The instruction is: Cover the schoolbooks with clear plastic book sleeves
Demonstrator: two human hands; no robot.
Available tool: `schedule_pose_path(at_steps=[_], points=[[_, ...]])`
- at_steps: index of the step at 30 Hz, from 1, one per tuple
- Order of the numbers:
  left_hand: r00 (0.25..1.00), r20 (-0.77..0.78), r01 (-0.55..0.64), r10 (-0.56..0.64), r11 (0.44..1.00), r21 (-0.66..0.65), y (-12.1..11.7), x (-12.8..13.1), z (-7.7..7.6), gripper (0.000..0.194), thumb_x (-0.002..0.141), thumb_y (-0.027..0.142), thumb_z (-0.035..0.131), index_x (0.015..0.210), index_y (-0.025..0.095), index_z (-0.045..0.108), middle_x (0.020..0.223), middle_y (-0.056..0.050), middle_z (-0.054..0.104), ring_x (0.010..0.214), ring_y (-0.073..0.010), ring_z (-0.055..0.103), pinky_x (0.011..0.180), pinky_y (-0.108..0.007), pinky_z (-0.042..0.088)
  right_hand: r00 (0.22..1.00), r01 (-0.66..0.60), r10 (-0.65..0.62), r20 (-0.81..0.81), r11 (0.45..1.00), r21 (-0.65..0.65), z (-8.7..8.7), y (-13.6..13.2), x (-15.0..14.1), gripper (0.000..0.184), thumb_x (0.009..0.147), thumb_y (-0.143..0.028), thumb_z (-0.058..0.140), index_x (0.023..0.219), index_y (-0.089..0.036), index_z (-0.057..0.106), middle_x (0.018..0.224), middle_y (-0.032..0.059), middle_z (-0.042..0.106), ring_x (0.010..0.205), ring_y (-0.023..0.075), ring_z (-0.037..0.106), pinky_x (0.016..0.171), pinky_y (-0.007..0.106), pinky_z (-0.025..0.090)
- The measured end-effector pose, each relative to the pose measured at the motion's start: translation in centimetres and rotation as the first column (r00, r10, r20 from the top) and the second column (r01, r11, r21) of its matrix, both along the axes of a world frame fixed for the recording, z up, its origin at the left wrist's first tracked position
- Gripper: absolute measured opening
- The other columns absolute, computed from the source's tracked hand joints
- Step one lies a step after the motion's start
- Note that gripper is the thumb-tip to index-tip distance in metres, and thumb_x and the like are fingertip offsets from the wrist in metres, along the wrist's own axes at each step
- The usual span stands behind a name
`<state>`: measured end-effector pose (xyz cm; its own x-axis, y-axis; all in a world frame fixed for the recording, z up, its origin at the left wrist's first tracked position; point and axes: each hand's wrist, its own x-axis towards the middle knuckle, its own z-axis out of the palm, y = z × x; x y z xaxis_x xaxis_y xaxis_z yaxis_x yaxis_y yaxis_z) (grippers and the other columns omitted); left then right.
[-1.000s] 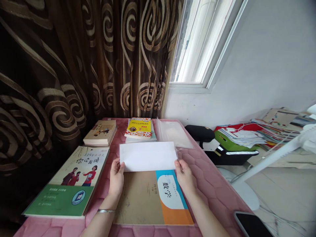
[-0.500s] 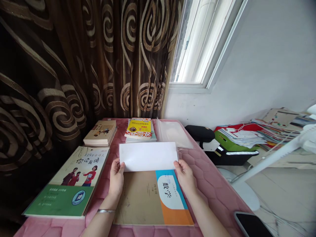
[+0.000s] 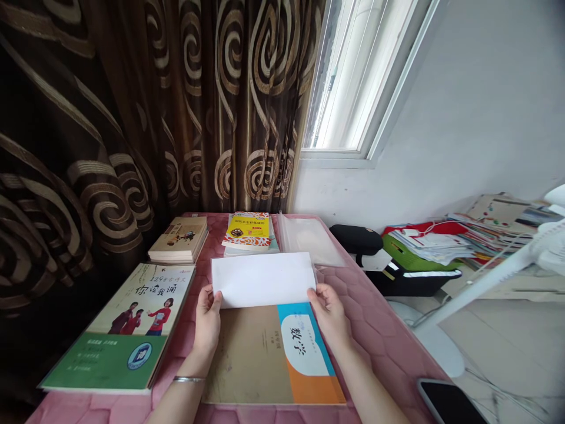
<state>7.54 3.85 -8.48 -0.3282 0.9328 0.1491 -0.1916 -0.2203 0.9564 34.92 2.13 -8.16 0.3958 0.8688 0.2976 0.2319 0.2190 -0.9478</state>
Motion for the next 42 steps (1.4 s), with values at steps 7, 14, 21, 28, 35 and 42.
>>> schedule_pose_path(at_steps=[7,14,21,28,35,42], points=[[1.0,0.007,-0.017,0.018,1.0,-0.012,0.0,0.0,0.2,0.043,0.068,0.053,0.071,0.093,0.021,0.056,0.091,-0.002,0.064,0.09,-0.0182,0.058,0.085,-0.031,0.043,0.994,0.108,-0.107,-0.03,0.993,0.056,-0.4,0.1,0.3,0.036,0.073,-0.055,0.067,0.08,-0.021,0.056,0.08,0.0027,0.064,0.079,0.0205,0.061,0.073,0.032,0.049],[1.0,0.005,-0.029,0.029,1.0,-0.006,0.0,0.1,0.3,0.043,0.067,0.052,0.072,0.091,0.021,0.057,0.088,-0.002,0.064,0.088,-0.0185,0.059,0.084,-0.032,0.044,0.991,0.128,-0.129,0.029,0.992,0.011,-0.1,-0.1,0.3,0.041,0.073,-0.059,0.065,0.082,-0.02,0.062,0.086,0.007,0.068,0.083,0.0237,0.063,0.075,0.034,0.05],[1.0,0.002,-0.02,0.02,1.0,-0.008,-0.1,0.1,0.4,0.042,0.068,0.052,0.071,0.092,0.021,0.057,0.089,-0.002,0.064,0.088,-0.018,0.058,0.084,-0.031,0.044,0.999,0.032,-0.031,0.017,0.999,-0.017,-0.3,0.1,0.6,0.043,0.074,-0.062,0.063,0.078,-0.019,0.062,0.079,0.0056,0.065,0.075,0.0216,0.059,0.066,0.029,0.048],[1.0,-0.016,0.006,-0.006,1.0,0.014,-0.1,0.1,0.5,0.039,0.07,0.052,0.07,0.092,0.021,0.058,0.09,-0.002,0.065,0.087,-0.018,0.058,0.082,-0.03,0.045,1.0,0.014,-0.015,-0.004,0.998,-0.068,-0.1,-0.1,0.0,0.044,0.075,-0.062,0.06,0.064,-0.021,0.051,0.058,-0.0023,0.05,0.055,0.0149,0.045,0.052,0.025,0.038],[0.999,-0.024,0.022,-0.022,1.0,0.017,-0.1,0.1,0.5,0.039,0.07,0.053,0.069,0.091,0.022,0.058,0.089,-0.003,0.065,0.087,-0.0182,0.059,0.081,-0.03,0.045,0.997,0.077,-0.078,-0.013,0.996,-0.049,-0.5,0.3,-0.5,0.044,0.073,-0.064,0.06,0.063,-0.022,0.055,0.057,-0.001,0.053,0.054,0.0163,0.047,0.05,0.027,0.039],[1.0,-0.026,0.018,-0.018,1.0,0.022,-0.2,0.1,0.5,0.039,0.069,0.053,0.07,0.09,0.021,0.059,0.088,-0.003,0.065,0.086,-0.0194,0.06,0.082,-0.032,0.046,0.989,0.136,-0.135,-0.067,0.991,0.015,-1.4,0.7,-0.7,0.039,0.072,-0.059,0.066,0.073,-0.021,0.056,0.07,0.0034,0.063,0.066,0.0197,0.058,0.06,0.03,0.048]])
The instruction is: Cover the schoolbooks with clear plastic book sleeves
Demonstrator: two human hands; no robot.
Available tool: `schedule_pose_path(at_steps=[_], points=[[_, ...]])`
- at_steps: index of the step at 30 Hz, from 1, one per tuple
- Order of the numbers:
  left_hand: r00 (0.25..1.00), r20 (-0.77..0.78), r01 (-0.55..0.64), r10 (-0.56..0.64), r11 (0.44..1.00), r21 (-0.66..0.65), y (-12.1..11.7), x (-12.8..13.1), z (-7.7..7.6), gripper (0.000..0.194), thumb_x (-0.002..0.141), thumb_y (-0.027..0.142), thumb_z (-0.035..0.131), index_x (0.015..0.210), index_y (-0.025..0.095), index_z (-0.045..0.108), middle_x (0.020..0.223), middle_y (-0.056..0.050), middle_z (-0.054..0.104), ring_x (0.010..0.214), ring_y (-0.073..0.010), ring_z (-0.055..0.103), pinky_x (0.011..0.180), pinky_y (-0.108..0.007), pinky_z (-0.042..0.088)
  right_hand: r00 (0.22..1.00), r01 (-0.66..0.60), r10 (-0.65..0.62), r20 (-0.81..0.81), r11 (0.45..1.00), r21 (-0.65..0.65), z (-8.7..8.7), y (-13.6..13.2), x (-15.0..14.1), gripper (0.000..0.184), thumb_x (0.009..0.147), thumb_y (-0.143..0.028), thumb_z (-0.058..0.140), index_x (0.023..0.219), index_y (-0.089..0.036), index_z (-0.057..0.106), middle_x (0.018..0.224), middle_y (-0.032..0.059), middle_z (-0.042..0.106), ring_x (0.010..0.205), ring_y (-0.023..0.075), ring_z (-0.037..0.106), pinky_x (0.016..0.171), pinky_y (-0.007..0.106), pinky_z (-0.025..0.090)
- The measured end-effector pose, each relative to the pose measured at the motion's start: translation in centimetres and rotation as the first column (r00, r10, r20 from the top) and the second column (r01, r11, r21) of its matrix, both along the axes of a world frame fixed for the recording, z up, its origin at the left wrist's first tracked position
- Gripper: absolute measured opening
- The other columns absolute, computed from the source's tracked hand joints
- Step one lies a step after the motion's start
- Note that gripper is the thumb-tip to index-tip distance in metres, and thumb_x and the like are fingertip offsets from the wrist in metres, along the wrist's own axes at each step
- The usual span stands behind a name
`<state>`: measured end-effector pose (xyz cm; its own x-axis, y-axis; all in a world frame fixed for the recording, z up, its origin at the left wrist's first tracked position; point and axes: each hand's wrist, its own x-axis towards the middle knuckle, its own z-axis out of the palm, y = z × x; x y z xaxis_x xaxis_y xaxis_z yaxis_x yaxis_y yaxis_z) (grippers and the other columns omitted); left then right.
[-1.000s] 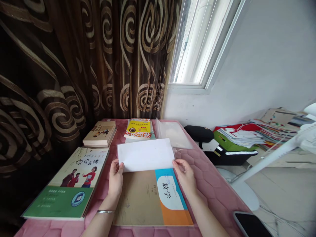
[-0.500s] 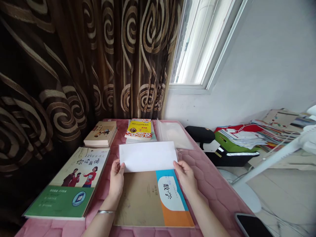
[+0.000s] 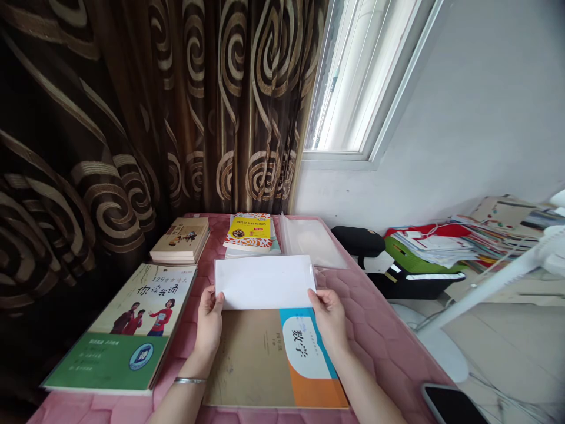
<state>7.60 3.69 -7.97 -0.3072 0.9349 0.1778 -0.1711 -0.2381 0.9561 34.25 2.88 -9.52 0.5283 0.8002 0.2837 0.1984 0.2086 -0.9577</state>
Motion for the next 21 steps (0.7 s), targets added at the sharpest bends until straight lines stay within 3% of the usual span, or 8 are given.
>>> schedule_pose_path(at_steps=[2,5,8,14,21], points=[[1.0,0.0,-0.003,0.003,1.0,0.005,0.1,-0.1,-0.2,0.039,0.069,0.053,0.07,0.091,0.021,0.059,0.089,-0.003,0.065,0.086,-0.0192,0.06,0.081,-0.031,0.046,0.995,0.008,-0.006,-0.095,1.0,0.024,-0.2,0.2,0.1,0.041,0.068,-0.056,0.07,0.083,-0.021,0.055,0.073,0.0029,0.065,0.068,0.0202,0.061,0.061,0.031,0.049],[1.0,-0.005,0.001,-0.001,1.0,0.003,0.1,-0.1,-0.4,0.038,0.071,0.052,0.069,0.091,0.021,0.059,0.09,-0.003,0.065,0.086,-0.0183,0.059,0.081,-0.03,0.046,0.983,-0.098,0.097,-0.157,0.995,0.005,-0.1,0.1,0.4,0.045,0.069,-0.055,0.071,0.094,-0.02,0.058,0.074,0.0026,0.066,0.067,0.0201,0.061,0.061,0.031,0.049],[1.0,-0.006,0.001,-0.001,1.0,-0.003,0.1,-0.1,-0.3,0.038,0.071,0.053,0.069,0.091,0.021,0.059,0.089,-0.003,0.065,0.086,-0.0182,0.059,0.08,-0.03,0.045,0.982,-0.18,0.175,-0.071,0.981,-0.07,0.4,-0.2,0.7,0.04,0.073,-0.058,0.065,0.079,-0.019,0.062,0.069,0.0027,0.065,0.062,0.0195,0.057,0.056,0.029,0.046],[1.0,-0.002,0.003,-0.003,0.999,-0.035,-0.1,0.0,0.3,0.043,0.067,0.056,0.071,0.089,0.021,0.059,0.083,-0.002,0.064,0.082,-0.0185,0.058,0.08,-0.03,0.045,0.991,-0.103,0.108,0.075,0.992,-0.069,1.2,-0.7,0.5,0.045,0.075,-0.066,0.057,0.068,-0.021,0.058,0.064,0.0022,0.062,0.059,0.0195,0.054,0.054,0.028,0.044],[1.0,-0.028,0.004,-0.005,1.0,-0.029,0.0,-0.2,0.0,0.042,0.069,0.058,0.069,0.084,0.02,0.059,0.078,-0.001,0.063,0.076,-0.0166,0.056,0.074,-0.027,0.043,0.985,-0.044,0.056,0.164,0.996,-0.08,0.4,-0.4,0.6,0.048,0.077,-0.07,0.05,0.071,-0.023,0.053,0.065,0.002,0.061,0.062,0.02,0.056,0.058,0.029,0.044]])
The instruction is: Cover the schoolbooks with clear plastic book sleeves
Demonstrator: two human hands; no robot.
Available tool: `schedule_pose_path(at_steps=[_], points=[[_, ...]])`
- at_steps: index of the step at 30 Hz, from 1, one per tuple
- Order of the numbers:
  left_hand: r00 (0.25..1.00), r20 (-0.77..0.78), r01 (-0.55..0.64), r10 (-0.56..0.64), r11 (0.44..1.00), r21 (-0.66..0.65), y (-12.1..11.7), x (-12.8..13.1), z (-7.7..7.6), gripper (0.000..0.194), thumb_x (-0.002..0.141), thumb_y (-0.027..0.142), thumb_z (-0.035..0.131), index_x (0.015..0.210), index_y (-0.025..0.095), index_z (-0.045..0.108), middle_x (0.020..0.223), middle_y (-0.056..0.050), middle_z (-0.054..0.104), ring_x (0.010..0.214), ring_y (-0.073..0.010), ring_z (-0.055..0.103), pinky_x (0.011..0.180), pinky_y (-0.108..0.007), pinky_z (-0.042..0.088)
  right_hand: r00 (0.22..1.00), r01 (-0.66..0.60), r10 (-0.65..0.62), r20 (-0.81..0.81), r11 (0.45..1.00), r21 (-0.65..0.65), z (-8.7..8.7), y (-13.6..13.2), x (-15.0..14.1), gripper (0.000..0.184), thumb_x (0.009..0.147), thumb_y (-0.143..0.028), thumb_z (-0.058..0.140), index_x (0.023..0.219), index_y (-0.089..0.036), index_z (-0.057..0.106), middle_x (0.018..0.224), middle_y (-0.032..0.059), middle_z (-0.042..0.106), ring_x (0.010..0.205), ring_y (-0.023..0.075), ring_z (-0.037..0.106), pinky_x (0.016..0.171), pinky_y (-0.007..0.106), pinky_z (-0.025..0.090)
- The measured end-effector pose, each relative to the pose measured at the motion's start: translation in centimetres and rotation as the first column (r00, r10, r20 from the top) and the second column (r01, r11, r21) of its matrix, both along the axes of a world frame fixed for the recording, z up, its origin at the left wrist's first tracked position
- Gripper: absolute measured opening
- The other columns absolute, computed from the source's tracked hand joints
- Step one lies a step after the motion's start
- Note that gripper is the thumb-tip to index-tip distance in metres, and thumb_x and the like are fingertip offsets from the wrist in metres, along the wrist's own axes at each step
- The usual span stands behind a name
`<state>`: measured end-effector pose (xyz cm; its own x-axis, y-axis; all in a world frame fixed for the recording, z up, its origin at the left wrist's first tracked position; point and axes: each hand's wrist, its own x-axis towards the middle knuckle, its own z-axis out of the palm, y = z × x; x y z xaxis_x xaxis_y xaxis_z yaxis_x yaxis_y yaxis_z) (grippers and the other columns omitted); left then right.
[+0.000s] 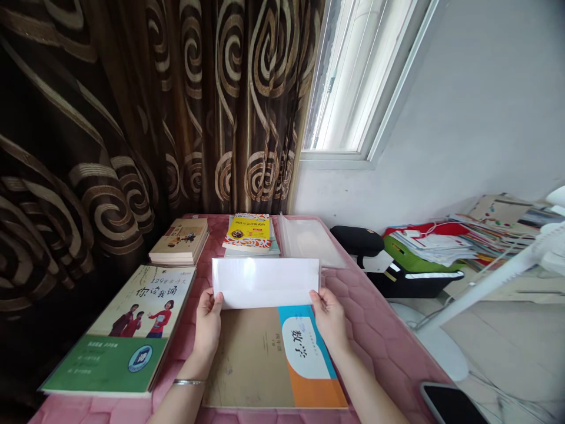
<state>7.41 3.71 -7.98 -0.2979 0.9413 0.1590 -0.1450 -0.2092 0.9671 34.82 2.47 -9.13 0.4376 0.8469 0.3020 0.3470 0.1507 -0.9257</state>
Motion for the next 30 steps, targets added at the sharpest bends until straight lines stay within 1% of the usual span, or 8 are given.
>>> schedule_pose_path(at_steps=[5,8,13,16,21,23,26,30], points=[[0.999,-0.032,-0.026,0.026,1.0,-0.013,0.2,-0.1,-0.3,0.042,0.07,0.059,0.068,0.079,0.019,0.058,0.076,-0.001,0.061,0.074,-0.0163,0.054,0.072,-0.027,0.042,0.996,0.024,-0.024,0.083,1.0,-0.007,-0.4,0.1,0.2,0.046,0.081,-0.068,0.046,0.072,-0.023,0.051,0.065,0.0016,0.06,0.061,0.0192,0.053,0.057,0.028,0.042],[0.998,-0.05,-0.032,0.031,0.999,-0.019,0.2,-0.1,-0.5,0.042,0.072,0.059,0.067,0.078,0.019,0.058,0.076,0.0,0.061,0.074,-0.0159,0.054,0.072,-0.027,0.041,0.993,0.025,-0.025,0.112,1.0,0.001,-0.2,0.0,0.2,0.045,0.082,-0.067,0.044,0.071,-0.024,0.05,0.065,0.0014,0.059,0.06,0.019,0.052,0.057,0.028,0.041],[0.998,-0.04,-0.044,0.043,0.998,-0.038,0.3,-0.1,-0.5,0.047,0.068,0.064,0.067,0.072,0.019,0.056,0.071,0.001,0.057,0.069,-0.0148,0.05,0.068,-0.026,0.039,0.992,0.038,-0.038,0.119,0.999,0.005,0.2,-0.2,0.0,0.046,0.082,-0.068,0.044,0.067,-0.024,0.046,0.061,-0.0001,0.055,0.058,0.0185,0.05,0.055,0.028,0.04],[0.997,-0.062,-0.04,0.037,0.998,-0.047,0.3,0.0,-0.3,0.048,0.067,0.065,0.067,0.069,0.018,0.055,0.068,0.002,0.056,0.068,-0.0144,0.049,0.068,-0.025,0.039,0.998,0.023,-0.022,0.06,1.0,-0.008,0.4,-0.3,0.1,0.046,0.08,-0.068,0.046,0.068,-0.023,0.05,0.062,0.0005,0.056,0.06,0.0188,0.051,0.056,0.028,0.041],[0.998,-0.068,-0.01,0.008,0.999,-0.038,0.0,0.0,0.1,0.044,0.071,0.062,0.065,0.077,0.018,0.058,0.076,0.0,0.061,0.074,-0.0166,0.053,0.072,-0.026,0.042,0.986,-0.094,0.097,-0.134,0.995,0.026,0.4,-0.3,0.2,0.042,0.076,-0.063,0.057,0.082,-0.021,0.059,0.08,0.0054,0.066,0.072,0.0216,0.059,0.062,0.03,0.047],[0.998,-0.057,0.014,-0.017,0.999,-0.04,-0.2,0.0,0.3,0.043,0.072,0.061,0.064,0.08,0.018,0.06,0.078,-0.002,0.063,0.077,-0.018,0.055,0.075,-0.027,0.043,0.986,-0.085,0.089,-0.138,0.996,0.031,0.1,-0.2,0.3,0.04,0.077,-0.061,0.058,0.081,-0.021,0.06,0.079,0.0051,0.066,0.072,0.0212,0.058,0.062,0.029,0.047],[0.998,-0.043,0.042,-0.045,0.997,-0.061,-0.3,-0.1,0.5,0.044,0.071,0.061,0.065,0.076,0.017,0.06,0.076,-0.003,0.064,0.076,-0.0189,0.056,0.076,-0.029,0.043,0.985,-0.072,0.075,-0.156,0.997,0.029,-0.4,0.0,0.4,0.039,0.077,-0.061,0.059,0.079,-0.021,0.059,0.076,0.0036,0.065,0.07,0.0202,0.056,0.061,0.028,0.046],[0.999,-0.034,0.036,-0.039,0.997,-0.07,-0.2,-0.2,0.4,0.045,0.069,0.062,0.066,0.071,0.017,0.06,0.072,-0.001,0.063,0.073,-0.0174,0.054,0.073,-0.027,0.041,0.974,-0.102,0.101,-0.203,0.995,0.005,-0.6,0.1,0.4,0.04,0.076,-0.061,0.06,0.082,-0.021,0.06,0.076,0.0031,0.065,0.066,0.0193,0.055,0.058,0.028,0.045]])
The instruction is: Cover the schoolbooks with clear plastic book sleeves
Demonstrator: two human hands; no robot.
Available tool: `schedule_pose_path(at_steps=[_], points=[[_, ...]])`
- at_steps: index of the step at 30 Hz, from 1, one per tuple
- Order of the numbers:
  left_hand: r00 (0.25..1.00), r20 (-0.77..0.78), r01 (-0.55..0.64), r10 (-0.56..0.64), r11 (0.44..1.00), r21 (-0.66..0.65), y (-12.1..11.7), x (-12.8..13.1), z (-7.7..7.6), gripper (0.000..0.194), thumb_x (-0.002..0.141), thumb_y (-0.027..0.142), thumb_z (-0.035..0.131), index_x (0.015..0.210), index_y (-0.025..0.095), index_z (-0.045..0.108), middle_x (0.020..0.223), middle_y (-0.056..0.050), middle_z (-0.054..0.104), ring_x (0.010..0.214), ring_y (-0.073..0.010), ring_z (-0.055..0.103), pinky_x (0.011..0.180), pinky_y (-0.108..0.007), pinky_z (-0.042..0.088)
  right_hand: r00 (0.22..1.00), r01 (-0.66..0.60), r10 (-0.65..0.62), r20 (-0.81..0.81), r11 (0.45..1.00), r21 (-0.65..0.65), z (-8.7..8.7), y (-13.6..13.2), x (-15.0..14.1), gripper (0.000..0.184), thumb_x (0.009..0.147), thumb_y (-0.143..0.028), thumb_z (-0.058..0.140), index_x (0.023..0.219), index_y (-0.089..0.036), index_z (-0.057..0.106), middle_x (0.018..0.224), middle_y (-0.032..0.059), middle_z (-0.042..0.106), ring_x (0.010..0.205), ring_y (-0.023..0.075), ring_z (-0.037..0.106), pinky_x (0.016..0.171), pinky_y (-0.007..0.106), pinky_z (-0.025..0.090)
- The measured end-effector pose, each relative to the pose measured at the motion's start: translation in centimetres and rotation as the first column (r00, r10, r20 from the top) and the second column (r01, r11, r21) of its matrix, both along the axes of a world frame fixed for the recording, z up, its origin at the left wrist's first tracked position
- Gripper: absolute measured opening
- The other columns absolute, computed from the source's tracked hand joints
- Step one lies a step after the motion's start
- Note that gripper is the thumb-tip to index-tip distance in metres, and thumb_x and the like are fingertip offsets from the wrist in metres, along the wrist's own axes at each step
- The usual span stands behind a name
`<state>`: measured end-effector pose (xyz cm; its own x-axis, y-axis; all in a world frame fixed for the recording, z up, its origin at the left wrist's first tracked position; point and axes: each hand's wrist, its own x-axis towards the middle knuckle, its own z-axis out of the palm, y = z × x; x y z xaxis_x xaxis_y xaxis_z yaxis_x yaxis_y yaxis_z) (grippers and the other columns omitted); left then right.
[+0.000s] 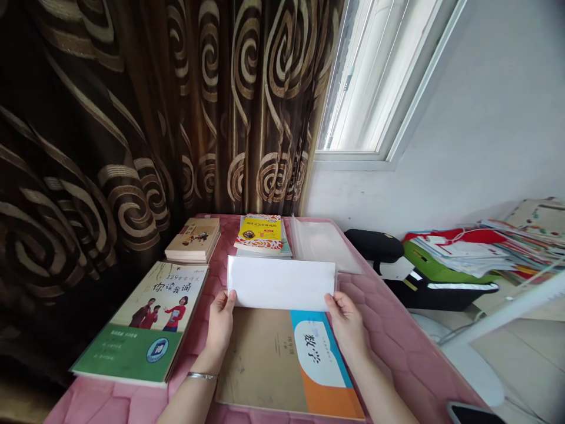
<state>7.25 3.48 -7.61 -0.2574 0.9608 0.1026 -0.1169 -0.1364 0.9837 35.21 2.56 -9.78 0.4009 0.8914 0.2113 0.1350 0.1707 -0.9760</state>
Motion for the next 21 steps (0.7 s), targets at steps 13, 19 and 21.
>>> schedule_pose_path(at_steps=[13,19,21], points=[[0.999,-0.016,0.051,-0.051,0.998,0.028,0.0,0.1,0.5,0.04,0.071,0.054,0.068,0.078,0.015,0.064,0.077,-0.003,0.067,0.076,-0.0179,0.057,0.077,-0.029,0.043,0.994,0.061,-0.064,0.092,0.997,0.04,0.5,-0.1,0.0,0.04,0.078,-0.061,0.057,0.077,-0.021,0.059,0.074,0.0036,0.064,0.071,0.0213,0.057,0.062,0.03,0.046],[1.0,0.019,0.003,-0.003,1.0,0.003,0.4,0.1,0.1,0.039,0.065,0.052,0.073,0.075,0.015,0.065,0.076,-0.004,0.069,0.078,-0.0196,0.059,0.08,-0.032,0.045,0.995,0.08,-0.073,-0.065,0.99,0.119,0.3,0.2,-0.3,0.043,0.072,-0.054,0.07,0.096,-0.022,0.056,0.087,0.0044,0.066,0.081,0.0215,0.062,0.071,0.032,0.051],[1.0,0.028,-0.004,0.004,1.0,0.0,0.6,0.0,-0.2,0.04,0.064,0.052,0.073,0.077,0.015,0.066,0.077,-0.005,0.069,0.079,-0.0202,0.06,0.08,-0.033,0.045,0.99,0.113,-0.097,-0.107,0.982,0.151,0.5,0.1,-0.3,0.042,0.07,-0.051,0.074,0.094,-0.023,0.053,0.085,0.0028,0.065,0.08,0.02,0.062,0.071,0.031,0.051]])
